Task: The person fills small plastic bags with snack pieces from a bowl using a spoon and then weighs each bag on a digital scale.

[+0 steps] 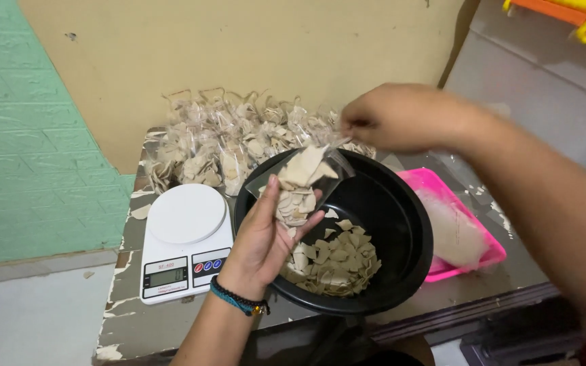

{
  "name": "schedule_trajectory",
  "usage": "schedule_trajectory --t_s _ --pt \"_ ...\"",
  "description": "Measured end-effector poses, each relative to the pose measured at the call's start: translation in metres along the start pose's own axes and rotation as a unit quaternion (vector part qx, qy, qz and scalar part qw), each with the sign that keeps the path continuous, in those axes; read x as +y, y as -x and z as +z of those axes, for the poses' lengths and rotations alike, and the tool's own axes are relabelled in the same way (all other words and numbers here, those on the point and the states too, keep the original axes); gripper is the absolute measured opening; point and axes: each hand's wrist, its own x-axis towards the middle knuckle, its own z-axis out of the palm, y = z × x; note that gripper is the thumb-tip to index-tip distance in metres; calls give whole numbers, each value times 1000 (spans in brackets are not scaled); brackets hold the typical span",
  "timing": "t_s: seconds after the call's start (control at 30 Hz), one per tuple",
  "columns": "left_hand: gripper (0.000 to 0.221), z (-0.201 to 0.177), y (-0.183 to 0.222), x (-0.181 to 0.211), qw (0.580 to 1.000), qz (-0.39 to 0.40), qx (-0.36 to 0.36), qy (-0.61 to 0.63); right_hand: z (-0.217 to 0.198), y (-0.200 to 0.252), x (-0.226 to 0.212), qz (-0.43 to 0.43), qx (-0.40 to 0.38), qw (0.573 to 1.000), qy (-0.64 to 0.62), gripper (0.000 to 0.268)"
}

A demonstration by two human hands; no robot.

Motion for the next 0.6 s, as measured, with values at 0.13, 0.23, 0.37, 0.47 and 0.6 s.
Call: schedule_trajectory --t_s 0.13,0.23,0.37,0.47,0.6 --pt "52 -18 -2 -1 992 -7 -60 114 37 0 2 -132 188 967 114 25" --pt "49 -24 1 0 984 15 -104 142 37 25 1 -161 330 911 186 8" --pt "58 -27 1 -2 974 23 -149 169 34 51 -3 -101 364 906 189 19" --pt "52 -20 3 -1 979 15 -131 153 48 44 -3 -136 361 910 153 21" --pt "46 -22 1 -3 984 13 -117 136 61 35 4 -160 419 879 159 14"
